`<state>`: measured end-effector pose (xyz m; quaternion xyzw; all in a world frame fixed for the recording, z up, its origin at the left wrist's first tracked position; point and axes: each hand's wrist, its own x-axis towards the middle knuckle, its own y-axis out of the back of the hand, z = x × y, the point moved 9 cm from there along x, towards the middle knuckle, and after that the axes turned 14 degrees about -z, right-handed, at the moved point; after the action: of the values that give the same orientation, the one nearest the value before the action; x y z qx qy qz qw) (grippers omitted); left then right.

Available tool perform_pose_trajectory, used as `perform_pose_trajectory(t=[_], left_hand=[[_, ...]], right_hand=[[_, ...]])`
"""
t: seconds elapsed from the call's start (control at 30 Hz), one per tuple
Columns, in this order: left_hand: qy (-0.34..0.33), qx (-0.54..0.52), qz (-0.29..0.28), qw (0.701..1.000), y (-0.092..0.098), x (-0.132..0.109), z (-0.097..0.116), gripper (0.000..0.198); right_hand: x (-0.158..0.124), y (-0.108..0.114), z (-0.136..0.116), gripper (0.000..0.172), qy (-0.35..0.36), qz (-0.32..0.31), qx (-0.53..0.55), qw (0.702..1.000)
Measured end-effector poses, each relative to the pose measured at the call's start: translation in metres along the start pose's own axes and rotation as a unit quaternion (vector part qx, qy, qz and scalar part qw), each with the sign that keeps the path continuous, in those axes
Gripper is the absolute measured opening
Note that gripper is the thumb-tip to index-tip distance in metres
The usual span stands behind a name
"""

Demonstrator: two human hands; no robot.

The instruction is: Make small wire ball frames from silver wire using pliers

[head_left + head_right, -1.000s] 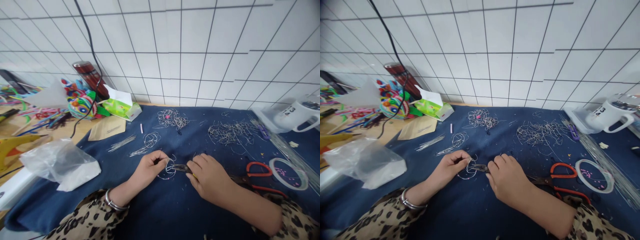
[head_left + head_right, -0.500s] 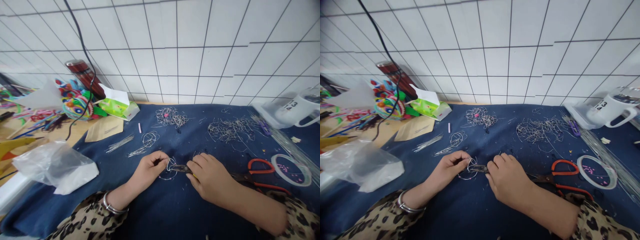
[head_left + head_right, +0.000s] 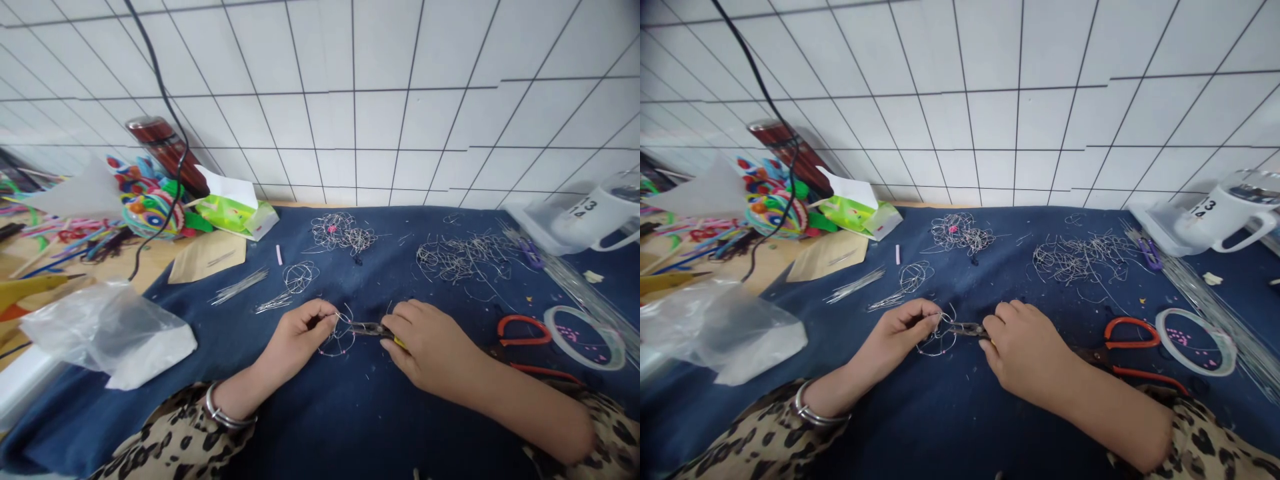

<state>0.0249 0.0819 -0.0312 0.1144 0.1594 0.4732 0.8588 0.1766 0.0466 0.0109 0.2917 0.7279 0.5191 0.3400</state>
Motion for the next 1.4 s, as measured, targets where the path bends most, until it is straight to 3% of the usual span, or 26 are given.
perform_pose_trajectory(t=[0.53, 0.8, 1.4], left_hand=[[-0.017, -0.009, 0.008, 1.000, 0.001, 0.000, 0.000, 0.013], [-0.026, 0.003, 0.022, 0.999, 0.004, -0.002, 0.004, 0.012], [-0.009, -0.193, -0.040, 0.980, -0.016, 0.000, -0.002, 0.013]], right_hand=[[-0.002, 0.009, 0.014, 0.015, -0.026, -0.016, -0.049, 0.998], [-0.007, 0.027, 0.008, 0.018, -0.008, 0.069, -0.032, 0.997], [0.000, 0.001, 0.005, 0.018, -0.007, 0.022, -0.016, 1.000]])
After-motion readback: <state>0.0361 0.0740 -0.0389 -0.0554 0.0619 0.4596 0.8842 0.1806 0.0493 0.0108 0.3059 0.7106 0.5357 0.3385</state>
